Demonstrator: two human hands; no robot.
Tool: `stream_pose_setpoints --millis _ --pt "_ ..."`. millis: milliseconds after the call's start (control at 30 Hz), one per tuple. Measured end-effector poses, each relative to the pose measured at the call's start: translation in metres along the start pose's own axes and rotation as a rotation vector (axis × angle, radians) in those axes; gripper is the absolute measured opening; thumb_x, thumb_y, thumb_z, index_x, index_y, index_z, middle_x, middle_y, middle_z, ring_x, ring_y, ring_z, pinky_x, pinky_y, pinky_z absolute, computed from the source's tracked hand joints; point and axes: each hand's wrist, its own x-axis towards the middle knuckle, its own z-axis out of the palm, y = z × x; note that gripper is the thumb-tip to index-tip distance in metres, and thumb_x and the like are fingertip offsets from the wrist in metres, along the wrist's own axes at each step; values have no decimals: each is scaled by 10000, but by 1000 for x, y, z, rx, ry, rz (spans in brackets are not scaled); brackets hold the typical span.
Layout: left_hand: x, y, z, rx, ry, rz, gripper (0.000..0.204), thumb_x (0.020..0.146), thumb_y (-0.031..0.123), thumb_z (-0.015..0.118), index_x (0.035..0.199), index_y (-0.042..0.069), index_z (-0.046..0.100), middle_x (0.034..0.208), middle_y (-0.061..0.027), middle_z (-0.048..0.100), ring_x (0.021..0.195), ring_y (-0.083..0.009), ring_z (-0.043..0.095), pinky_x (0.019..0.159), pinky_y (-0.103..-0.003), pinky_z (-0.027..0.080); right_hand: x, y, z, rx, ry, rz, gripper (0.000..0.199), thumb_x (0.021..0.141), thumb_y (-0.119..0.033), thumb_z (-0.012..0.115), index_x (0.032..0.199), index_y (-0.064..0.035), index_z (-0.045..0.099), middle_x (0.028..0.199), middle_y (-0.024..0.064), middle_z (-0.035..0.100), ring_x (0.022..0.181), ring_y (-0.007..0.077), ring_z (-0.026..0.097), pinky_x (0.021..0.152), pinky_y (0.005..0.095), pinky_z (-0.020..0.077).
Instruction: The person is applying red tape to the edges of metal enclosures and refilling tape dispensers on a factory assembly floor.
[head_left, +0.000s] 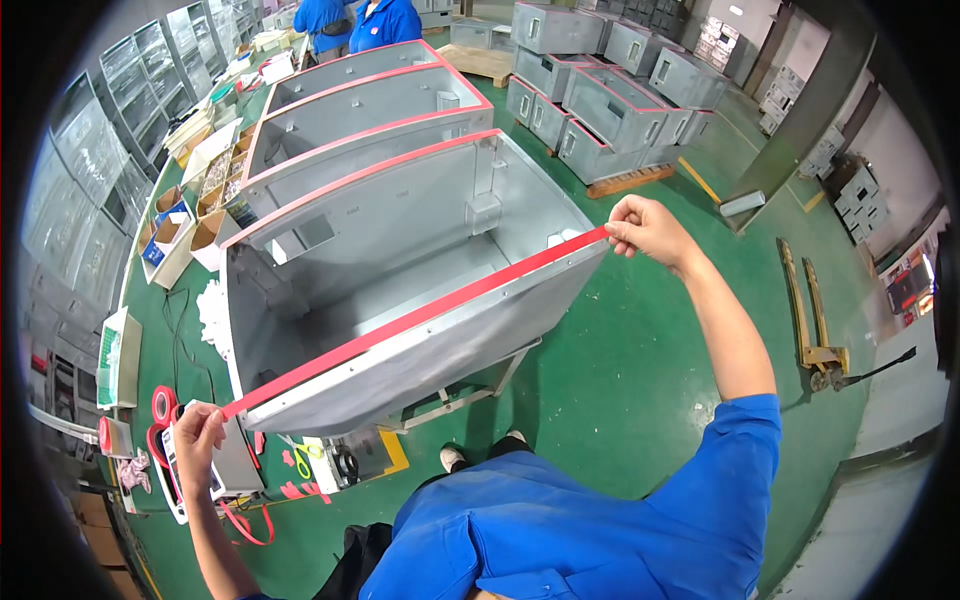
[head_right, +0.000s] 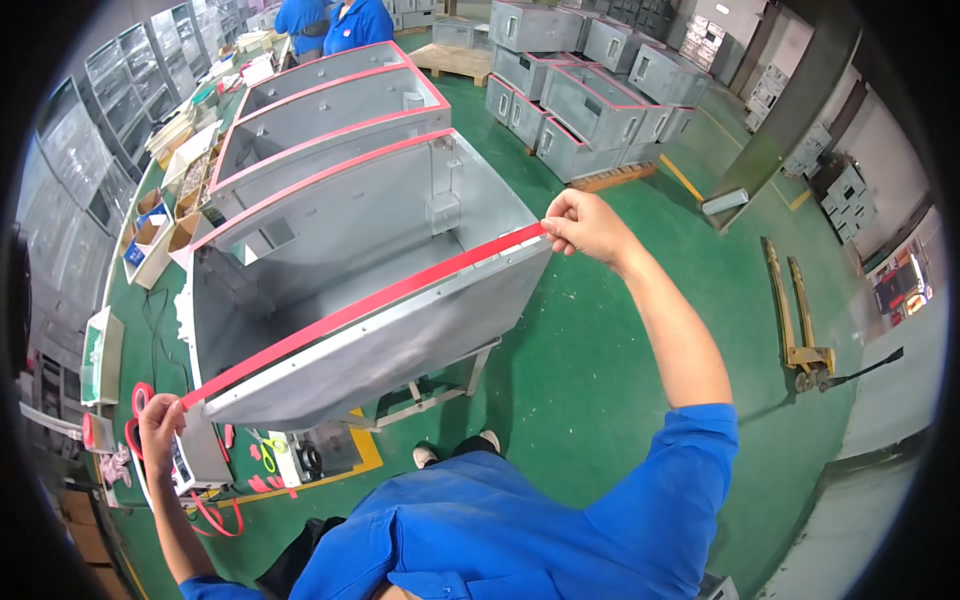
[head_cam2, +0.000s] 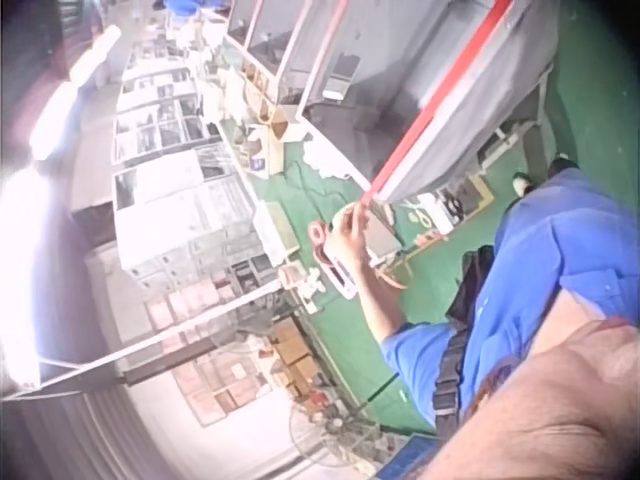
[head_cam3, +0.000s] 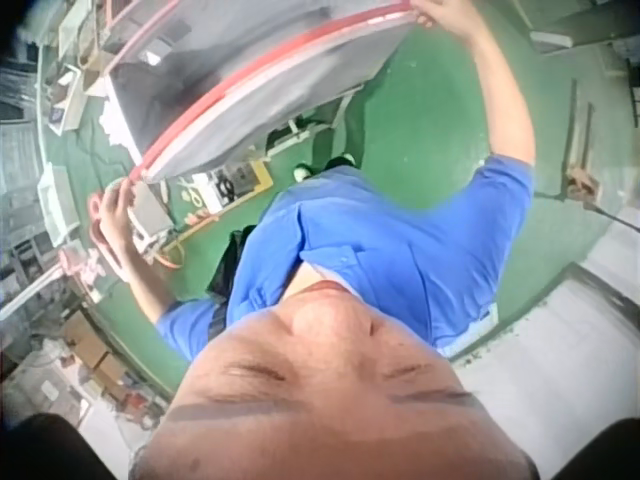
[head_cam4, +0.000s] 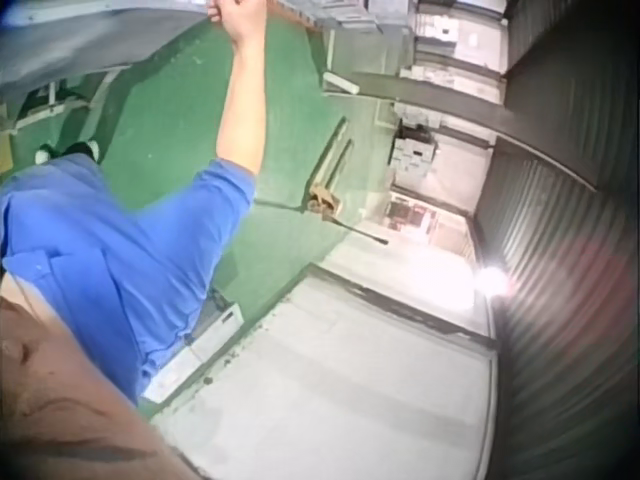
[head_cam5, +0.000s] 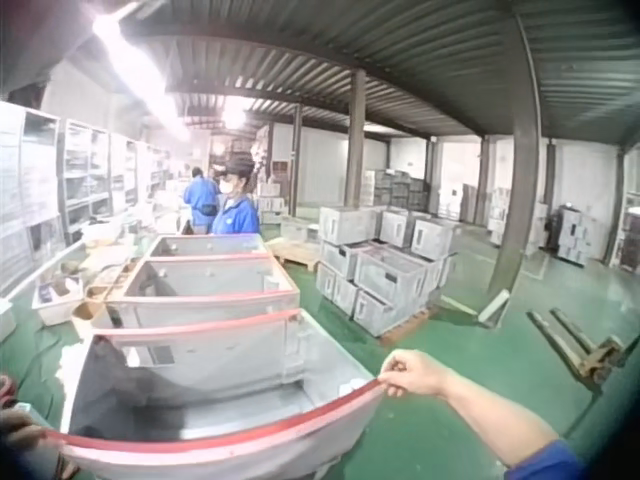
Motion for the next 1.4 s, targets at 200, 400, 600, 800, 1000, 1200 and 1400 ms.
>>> stream_pose_setpoints --millis 200,400,600,800,1000,1200,1400 --pt "6 9 25 -227 90 -116 75 803 63 567 744 20 550 586 20 490 437 -38 402 391 -177 304 23 25 -16 -29 -88 43 94 774 -71 589 797 2 535 681 56 568 567 100 560 465 208 443" --pt "2 17 42 -215 127 -136 78 801 66 582 756 48 521 571 9 483 432 -44 404 383 -179 301 40 40 -27 15 -157 65 116 754 -72 608 789 19 547 693 66 578 572 105 572 465 217 457" --pt "-1 11 42 -284 223 -186 60 810 102 586 810 58 546 593 33 486 442 -26 400 380 -165 282 53 48 -31 85 -271 62 135 784 -100 590 815 25 547 732 88 592 617 121 584 530 234 484" --pt "0 17 32 -382 294 -83 75 836 129 565 799 84 517 580 53 440 461 -2 344 394 -149 239 78 72 -11 489 -245 11 141 825 -105 562 875 18 517 856 115 595 710 149 588 649 253 498" --pt "2 27 38 -432 300 -19 64 848 116 549 811 73 520 576 59 432 456 -1 330 397 -149 234 72 49 -22 562 -317 90 123 829 -87 548 869 21 504 873 138 590 772 161 591 704 266 495" --pt "0 8 33 -422 341 -127 50 823 106 585 852 74 558 606 61 466 466 -7 359 400 -149 256 76 60 -23 221 -161 -109 82 776 -90 596 790 -21 555 722 26 563 601 83 511 518 208 428" --pt "-8 20 41 -327 293 -237 107 840 142 563 773 105 488 597 57 443 490 -11 388 403 -151 270 56 58 -31 42 -344 54 111 738 -115 623 752 -11 585 679 30 563 586 93 514 532 229 442"
